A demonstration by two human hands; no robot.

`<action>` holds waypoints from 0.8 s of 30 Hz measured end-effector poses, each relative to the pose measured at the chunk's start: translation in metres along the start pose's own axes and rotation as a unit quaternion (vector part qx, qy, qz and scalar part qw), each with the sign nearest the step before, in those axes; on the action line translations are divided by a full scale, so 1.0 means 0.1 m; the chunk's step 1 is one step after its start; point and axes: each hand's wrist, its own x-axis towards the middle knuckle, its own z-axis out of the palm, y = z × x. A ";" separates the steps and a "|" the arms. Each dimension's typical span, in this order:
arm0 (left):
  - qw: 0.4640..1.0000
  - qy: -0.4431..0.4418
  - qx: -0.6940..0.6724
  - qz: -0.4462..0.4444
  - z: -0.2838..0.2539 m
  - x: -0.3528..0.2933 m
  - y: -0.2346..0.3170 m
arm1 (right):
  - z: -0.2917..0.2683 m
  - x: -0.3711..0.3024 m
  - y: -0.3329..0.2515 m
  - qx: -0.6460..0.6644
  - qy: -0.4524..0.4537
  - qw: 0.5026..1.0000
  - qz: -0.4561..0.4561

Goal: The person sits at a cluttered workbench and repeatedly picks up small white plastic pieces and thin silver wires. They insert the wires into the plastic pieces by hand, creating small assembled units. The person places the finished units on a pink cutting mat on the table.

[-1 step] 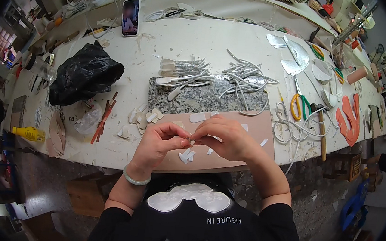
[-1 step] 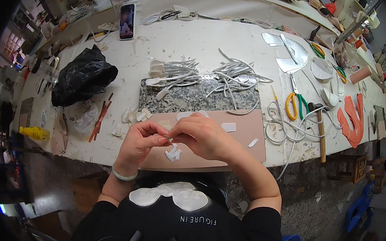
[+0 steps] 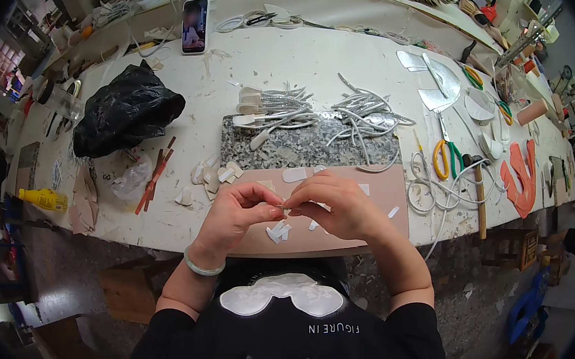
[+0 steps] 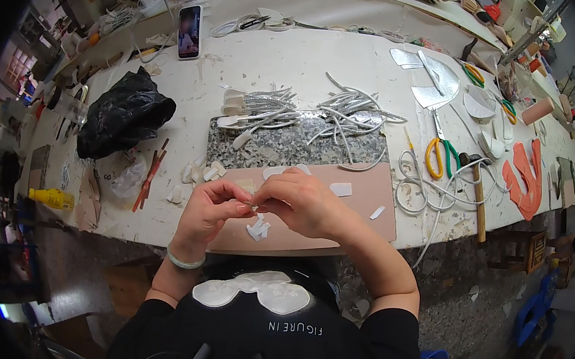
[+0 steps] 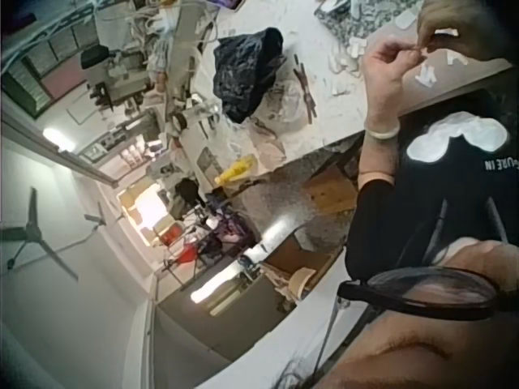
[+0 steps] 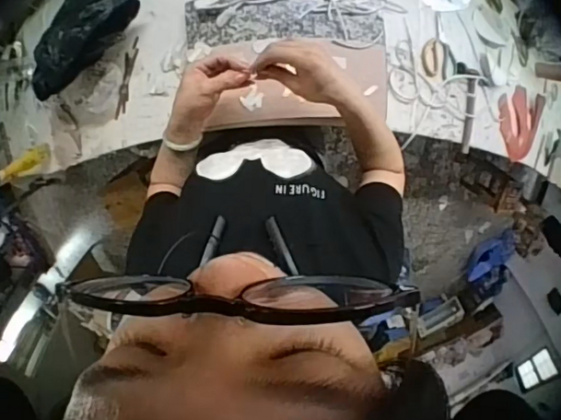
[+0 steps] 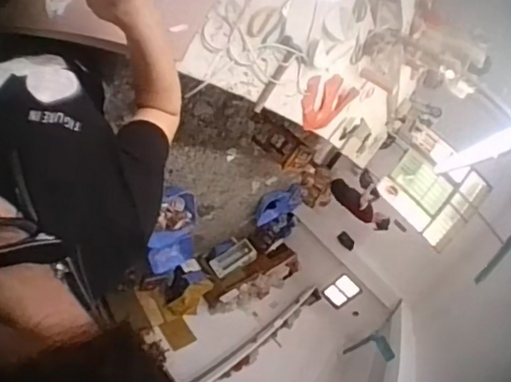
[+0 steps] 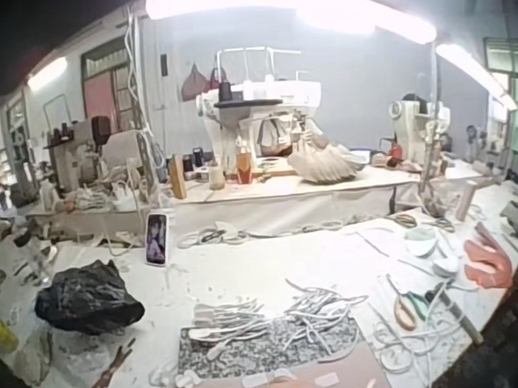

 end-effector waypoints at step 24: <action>0.997 0.003 0.051 -0.055 0.13 -0.03 0.03 | 0.01 -0.14 0.06 -0.020 -0.100 0.986 0.130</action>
